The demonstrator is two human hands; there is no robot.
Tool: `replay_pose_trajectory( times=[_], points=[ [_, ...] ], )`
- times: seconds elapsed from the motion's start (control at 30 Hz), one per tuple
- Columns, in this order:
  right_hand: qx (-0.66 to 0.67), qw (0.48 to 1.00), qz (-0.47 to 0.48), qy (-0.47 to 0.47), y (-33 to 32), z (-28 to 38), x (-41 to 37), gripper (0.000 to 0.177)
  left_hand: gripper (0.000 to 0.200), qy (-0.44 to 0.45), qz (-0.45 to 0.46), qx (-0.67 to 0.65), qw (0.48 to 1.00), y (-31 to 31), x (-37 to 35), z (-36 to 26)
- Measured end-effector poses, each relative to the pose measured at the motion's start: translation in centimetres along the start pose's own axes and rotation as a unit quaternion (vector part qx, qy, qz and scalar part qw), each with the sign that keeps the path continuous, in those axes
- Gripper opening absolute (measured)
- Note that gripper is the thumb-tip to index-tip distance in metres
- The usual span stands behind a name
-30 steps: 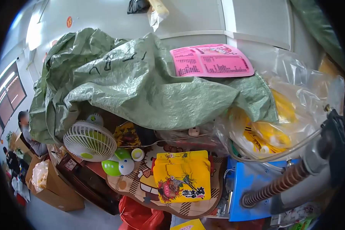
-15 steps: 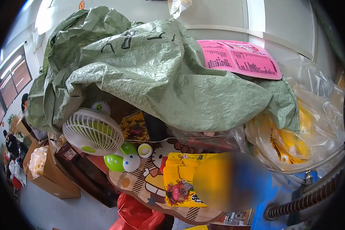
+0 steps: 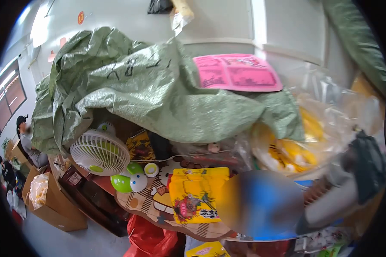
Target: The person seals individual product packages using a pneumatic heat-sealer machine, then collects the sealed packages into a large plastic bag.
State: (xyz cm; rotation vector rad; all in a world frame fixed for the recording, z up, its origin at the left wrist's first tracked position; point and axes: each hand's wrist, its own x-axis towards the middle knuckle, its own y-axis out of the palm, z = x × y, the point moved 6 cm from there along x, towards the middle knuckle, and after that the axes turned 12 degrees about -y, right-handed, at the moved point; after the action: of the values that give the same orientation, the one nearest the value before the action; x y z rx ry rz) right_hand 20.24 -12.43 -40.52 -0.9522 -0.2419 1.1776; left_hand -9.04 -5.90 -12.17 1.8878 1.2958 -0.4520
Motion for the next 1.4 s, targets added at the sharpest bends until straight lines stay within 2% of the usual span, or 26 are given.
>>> replay_pose_trajectory(
  times=[0.1, 0.13, 0.17, 0.23, 0.3, 0.33, 0.37, 0.43, 0.5, 0.53, 0.6, 0.63, 0.7, 0.73, 0.77, 0.8, 0.83, 0.87, 0.9, 0.93, 1.0, 1.03, 1.07, 1.2, 1.33, 1.4],
  points=[
    [0.071, 0.996, -0.044, -0.04, -2.3, -1.2, -2.2, 0.048, 0.04, 0.036, 0.024, 0.004, 0.999, 1.2, -0.3, -0.8],
    [0.114, 0.989, -0.068, -0.064, -3.3, -1.5, -3.3, 0.048, 0.034, 0.039, 0.022, 0.002, 0.999, 1.3, -0.4, -0.9],
    [0.194, 0.97, -0.123, -0.077, -7.5, 2.1, -6.3, 0.044, 0.031, 0.033, 0.048, 0.007, 0.998, 0.9, 0.6, -0.5],
    [0.257, 0.957, -0.119, -0.061, -13.5, 8.3, -11.7, 0.033, 0.027, 0.048, 0.096, -0.005, 0.994, 2.3, -1.0, -1.4],
    [0.464, 0.863, -0.16, -0.119, -17.1, 12.8, -16.6, 0.027, 0.032, 0.143, 0.1, 0.011, 0.985, 4.5, -2.9, -2.9],
    [0.418, 0.89, -0.149, -0.105, -19.4, 14.8, -19.4, 0.029, 0.03, 0.127, 0.088, 0.107, 0.982, 5.1, -4.2, -3.5],
    [0.471, 0.849, -0.171, -0.165, -22.6, 18.1, -22.0, 0.028, 0.022, 0.155, 0.049, 0.189, 0.969, 5.0, -5.0, -3.8],
    [0.209, 0.857, -0.352, -0.313, -30.9, 24.4, -28.5, 0.026, 0.019, 0.238, -0.009, 0.338, 0.911, 6.9, -8.1, -5.3],
    [0.074, 0.81, -0.451, -0.367, -34.5, 27.6, -33.6, 0.029, 0.025, 0.468, 0.01, 0.432, 0.771, 11.6, -12.7, -7.4],
    [0.021, 0.804, -0.457, -0.38, -35.0, 28.6, -34.9, 0.032, 0.037, 0.528, 0.027, 0.482, 0.699, 13.7, -14.7, -7.8],
    [-0.052, 0.814, -0.387, -0.43, -34.5, 29.9, -34.3, 0.033, 0.045, 0.57, 0.035, 0.536, 0.621, 15.4, -16.3, -7.1],
    [-0.062, 0.825, -0.334, -0.452, -34.1, 30.1, -33.3, 0.034, 0.041, 0.583, 0.049, 0.556, 0.59, 16.3, -17.0, -6.8],
    [-0.055, 0.813, -0.323, -0.482, -34.4, 29.9, -34.1, 0.035, 0.039, 0.604, 0.077, 0.586, 0.534, 17.5, -17.8, -6.2],
    [-0.047, 0.799, -0.303, -0.516, -34.5, 30.1, -34.4, 0.035, 0.039, 0.611, 0.078, 0.583, 0.53, 17.9, -18.2, -6.5],
    [0.018, 0.788, -0.296, -0.539, -35.1, 30.2, -34.9, 0.037, 0.032, 0.579, 0.155, 0.555, 0.578, 18.2, -18.5, -6.7],
    [0.017, 0.787, -0.3, -0.539, -35.6, 30.3, -34.8, 0.037, 0.024, 0.539, 0.231, 0.522, 0.62, 18.3, -18.5, -6.7],
    [0.053, 0.796, -0.288, -0.529, -36.0, 30.1, -34.2, 0.037, 0.017, 0.502, 0.266, 0.519, 0.638, 18.1, -17.3, -6.1],
    [0.088, 0.806, -0.273, -0.518, -36.2, 29.8, -33.6, 0.038, 0.018, 0.455, 0.277, 0.517, 0.67, 17.7, -15.5, -5.2],
    [0.04, 0.843, -0.262, -0.468, -35.2, 28.6, -31.9, 0.049, 0.019, 0.405, 0.286, 0.512, 0.702, 17.5, -13.4, -3.8],
    [0.032, 0.865, -0.27, -0.422, -34.7, 27.6, -30.2, 0.056, 0.016, 0.318, 0.243, 0.524, 0.751, 16.8, -10.3, -2.1],
    [-0.015, 0.889, -0.288, -0.354, -34.0, 25.9, -28.1, 0.072, 0.02, 0.073, 0.204, 0.417, 0.883, 15.7, -5.5, 1.3],
    [-0.011, 0.88, -0.324, -0.348, -34.9, 25.5, -28.5, 0.072, 0.021, 0.093, 0.199, 0.367, 0.904, 16.5, -5.3, 1.0],
    [-0.006, 0.87, -0.356, -0.34, -36.0, 25.3, -29.5, 0.071, 0.021, 0.06, 0.194, 0.328, 0.923, 17.1, -4.2, 0.9],
    [0.096, 0.849, -0.44, -0.276, -39.6, 23.3, -32.5, 0.034, 0.022, -0.024, 0.214, 0.233, 0.948, 20.1, -0.8, -1.0],
    [0.135, 0.859, -0.426, -0.251, -38.3, 21.6, -32.2, 0.021, 0.019, -0.088, 0.247, 0.144, 0.954, 22.5, 0.9, -1.8],
    [0.136, 0.865, -0.414, -0.248, -37.2, 21.0, -32.3, 0.02, 0.018, -0.077, 0.218, 0.153, 0.961, 22.3, 1.0, -1.6]
  ],
)
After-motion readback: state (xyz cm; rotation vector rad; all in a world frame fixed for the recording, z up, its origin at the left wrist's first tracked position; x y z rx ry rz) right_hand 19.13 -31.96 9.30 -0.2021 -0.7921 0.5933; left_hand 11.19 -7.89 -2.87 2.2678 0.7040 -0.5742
